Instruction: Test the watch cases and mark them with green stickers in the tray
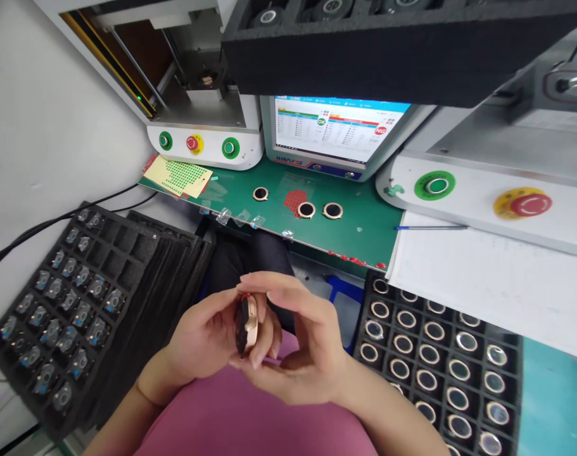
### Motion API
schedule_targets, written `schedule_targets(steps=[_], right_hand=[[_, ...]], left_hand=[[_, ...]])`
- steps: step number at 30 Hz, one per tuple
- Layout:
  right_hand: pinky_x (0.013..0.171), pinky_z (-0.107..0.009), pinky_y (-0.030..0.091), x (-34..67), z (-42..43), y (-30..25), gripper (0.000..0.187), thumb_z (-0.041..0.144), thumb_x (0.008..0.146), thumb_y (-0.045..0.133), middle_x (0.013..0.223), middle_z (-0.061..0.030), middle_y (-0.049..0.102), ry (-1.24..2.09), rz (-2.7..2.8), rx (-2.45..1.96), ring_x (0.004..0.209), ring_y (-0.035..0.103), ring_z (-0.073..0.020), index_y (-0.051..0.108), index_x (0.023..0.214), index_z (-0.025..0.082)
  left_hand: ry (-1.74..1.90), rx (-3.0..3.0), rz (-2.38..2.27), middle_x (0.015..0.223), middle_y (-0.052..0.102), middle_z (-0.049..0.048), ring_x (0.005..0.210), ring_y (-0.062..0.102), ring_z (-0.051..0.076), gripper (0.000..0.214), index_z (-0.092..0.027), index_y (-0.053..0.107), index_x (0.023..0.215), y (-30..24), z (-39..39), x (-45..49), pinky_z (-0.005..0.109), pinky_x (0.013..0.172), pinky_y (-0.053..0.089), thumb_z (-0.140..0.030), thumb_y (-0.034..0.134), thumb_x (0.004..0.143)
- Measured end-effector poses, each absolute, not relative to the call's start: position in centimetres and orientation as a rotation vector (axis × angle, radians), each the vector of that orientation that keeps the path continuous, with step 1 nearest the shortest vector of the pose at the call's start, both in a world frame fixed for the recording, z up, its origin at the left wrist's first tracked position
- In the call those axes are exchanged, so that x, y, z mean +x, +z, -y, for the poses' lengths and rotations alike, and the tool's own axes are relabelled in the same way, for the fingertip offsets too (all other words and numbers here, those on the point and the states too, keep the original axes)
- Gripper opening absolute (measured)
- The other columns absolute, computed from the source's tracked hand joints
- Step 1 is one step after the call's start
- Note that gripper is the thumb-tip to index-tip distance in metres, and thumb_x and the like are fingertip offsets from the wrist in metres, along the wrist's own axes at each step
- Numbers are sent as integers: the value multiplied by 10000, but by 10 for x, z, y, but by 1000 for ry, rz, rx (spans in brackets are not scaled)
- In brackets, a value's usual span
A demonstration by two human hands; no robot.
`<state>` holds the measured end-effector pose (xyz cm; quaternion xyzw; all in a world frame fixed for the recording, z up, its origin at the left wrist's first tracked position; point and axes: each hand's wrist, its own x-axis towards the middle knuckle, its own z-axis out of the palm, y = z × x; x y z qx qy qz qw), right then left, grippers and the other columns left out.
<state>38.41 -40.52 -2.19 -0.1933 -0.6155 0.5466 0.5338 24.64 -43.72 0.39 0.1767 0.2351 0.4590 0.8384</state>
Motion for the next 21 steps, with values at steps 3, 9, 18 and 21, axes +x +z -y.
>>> schedule_targets(steps=[3, 9, 18, 21], right_hand=[[844, -439, 596, 385, 405, -24, 875, 66, 578, 826, 1207, -57, 665, 1314, 1450, -475, 1067, 663, -267, 470, 1317, 372], [857, -399, 600, 387, 406, -23, 890, 53, 577, 828, 1221, -51, 644, 1328, 1417, -495, 1090, 649, -244, 464, 1325, 369], [1031, -319, 515, 384, 402, -26, 828, 67, 657, 799, 1261, -45, 657, 1308, 1396, -246, 1122, 651, -197, 412, 1371, 233], [1103, -342, 454, 385, 398, -24, 781, 58, 694, 779, 1283, -36, 646, 1332, 1397, -184, 1169, 625, -193, 420, 1372, 206]], left_hand=[[982, 365, -472, 562, 530, 40, 679, 612, 223, 403, -172, 574, 722, 4, 438, 248, 351, 685, 484, -505, 424, 893], [1014, 412, -478, 595, 513, 20, 593, 576, 167, 393, -163, 577, 730, 3, 437, 251, 295, 613, 451, -496, 481, 915], [1022, 362, -528, 562, 542, 28, 549, 525, 139, 383, -130, 606, 725, 6, 440, 252, 249, 548, 374, -464, 530, 896], [1033, 377, -526, 589, 559, 34, 546, 522, 128, 396, -122, 615, 728, 6, 441, 253, 250, 554, 388, -473, 538, 892]])
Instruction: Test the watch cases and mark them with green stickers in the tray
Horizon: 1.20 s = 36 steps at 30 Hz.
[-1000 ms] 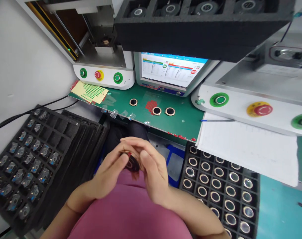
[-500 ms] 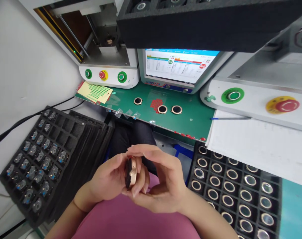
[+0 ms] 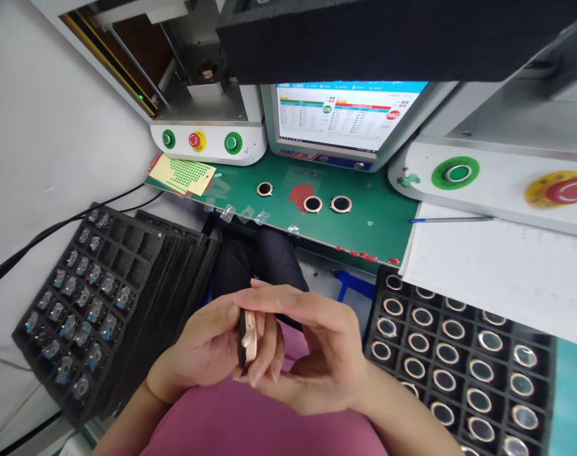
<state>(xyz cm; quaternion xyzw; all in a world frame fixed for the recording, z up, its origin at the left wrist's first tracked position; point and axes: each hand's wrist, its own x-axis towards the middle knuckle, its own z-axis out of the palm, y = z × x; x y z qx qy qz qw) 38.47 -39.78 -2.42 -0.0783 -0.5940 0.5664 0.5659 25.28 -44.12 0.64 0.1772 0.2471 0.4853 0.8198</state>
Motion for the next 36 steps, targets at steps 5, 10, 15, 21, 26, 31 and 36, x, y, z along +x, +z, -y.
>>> schedule_targets(steps=[5, 10, 15, 21, 26, 31, 36], right_hand=[[1123, -353, 422, 391, 394, -21, 640, 68, 748, 743, 1325, -37, 617, 1454, 1413, -129, 1207, 599, -170, 456, 1293, 242], [1081, -335, 470, 394, 394, -21, 413, 113, 710, 789, 1176, -13, 678, 1479, 1467, -264, 1100, 655, -148, 503, 968, 264], [1022, -377, 529, 394, 393, -24, 395, 165, 705, 795, 1041, -27, 652, 1416, 1556, -344, 972, 677, -163, 417, 790, 244], [968, -429, 568, 394, 391, -28, 433, 218, 732, 780, 991, -44, 603, 1299, 1659, -376, 929, 651, -171, 347, 727, 234], [918, -417, 598, 392, 390, -29, 428, 235, 756, 762, 888, -28, 604, 1229, 1687, -387, 909, 651, -172, 338, 700, 232], [899, -403, 605, 386, 385, -34, 396, 284, 763, 762, 951, -49, 607, 1180, 1671, -423, 902, 666, -169, 373, 717, 227], [916, -415, 587, 375, 378, -45, 376, 248, 758, 765, 1026, -65, 623, 1084, 1637, -515, 975, 677, -192, 392, 798, 241]], left_hand=[[1023, 386, -548, 591, 552, 40, 574, 539, 138, 395, -136, 599, 751, 7, 444, 254, 203, 469, 375, -501, 535, 890], [1017, 385, -548, 616, 544, 37, 555, 509, 126, 374, -141, 574, 771, 5, 445, 255, 203, 465, 367, -495, 541, 886], [1053, 325, -575, 603, 519, 34, 575, 498, 136, 367, -133, 592, 752, 5, 445, 257, 230, 506, 343, -459, 517, 903], [1019, 222, -605, 573, 509, 18, 512, 425, 108, 362, -130, 604, 685, 5, 442, 258, 251, 547, 312, -434, 551, 875], [994, 91, -588, 632, 524, 26, 604, 480, 126, 328, -123, 648, 730, 0, 442, 256, 261, 646, 390, -398, 547, 878], [1039, 57, -612, 618, 530, 22, 640, 517, 134, 302, -124, 637, 681, -2, 436, 257, 256, 659, 406, -366, 599, 859], [1064, 111, -593, 610, 549, 12, 657, 566, 145, 315, -130, 626, 661, -14, 413, 252, 273, 718, 440, -387, 634, 843]])
